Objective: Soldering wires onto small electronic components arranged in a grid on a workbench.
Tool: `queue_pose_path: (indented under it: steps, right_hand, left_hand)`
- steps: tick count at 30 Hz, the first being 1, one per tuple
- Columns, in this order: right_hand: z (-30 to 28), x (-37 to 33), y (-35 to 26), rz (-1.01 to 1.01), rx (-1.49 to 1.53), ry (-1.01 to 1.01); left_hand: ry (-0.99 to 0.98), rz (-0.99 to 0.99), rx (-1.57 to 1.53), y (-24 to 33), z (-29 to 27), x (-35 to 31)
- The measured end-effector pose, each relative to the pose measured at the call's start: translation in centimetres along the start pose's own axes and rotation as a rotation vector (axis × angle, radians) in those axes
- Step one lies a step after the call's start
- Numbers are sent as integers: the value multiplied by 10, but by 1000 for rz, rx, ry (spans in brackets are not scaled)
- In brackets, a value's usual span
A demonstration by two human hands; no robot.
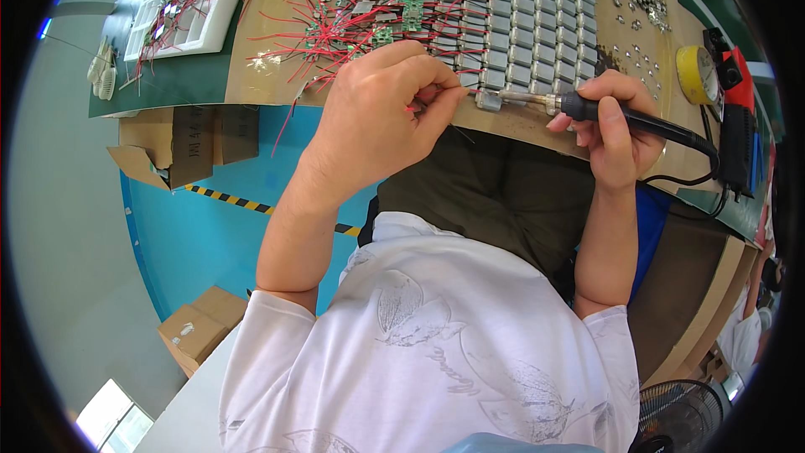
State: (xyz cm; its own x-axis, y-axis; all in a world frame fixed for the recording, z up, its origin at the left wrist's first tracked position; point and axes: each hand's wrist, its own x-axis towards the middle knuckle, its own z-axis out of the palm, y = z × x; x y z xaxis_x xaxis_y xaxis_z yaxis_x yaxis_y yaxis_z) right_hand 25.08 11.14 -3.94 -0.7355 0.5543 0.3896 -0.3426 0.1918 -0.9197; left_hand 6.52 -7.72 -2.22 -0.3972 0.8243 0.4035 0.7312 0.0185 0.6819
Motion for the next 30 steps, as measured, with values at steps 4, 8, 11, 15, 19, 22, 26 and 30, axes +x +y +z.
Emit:
queue_pose_path:
  steps: [4, 8, 11, 15, 19, 22, 26, 30]
  right_hand:
    - [0, -1, 0, -50, -18, 14]
    - [-2, -4, 2, -76, 8, 46]
    - [-2, -4, 2, -90, 11, 42]
    - [-2, -4, 2, -88, -15, 26]
    - [-2, -4, 2, -85, -14, 32]
    - [-2, -5, 2, -82, -3, 35]
    - [-1, -5, 2, -85, -8, 40]
    - [-1, -5, 1, -89, -11, 43]
  left_hand:
    - [-6, -6, -3, 0, 0, 0]
    - [-11, -8, -9, 1, -1, 0]
    - [-6, 0, -22, 0, 0, 1]
    - [-11, 6, -13, 0, -1, 1]
    - [-20, 12, -14, 1, -1, 2]
    - [-42, 14, -5, 0, -2, 2]
    - [-44, 10, 19, 3, -4, 3]
    - [-111, 37, -15, 3, -8, 4]
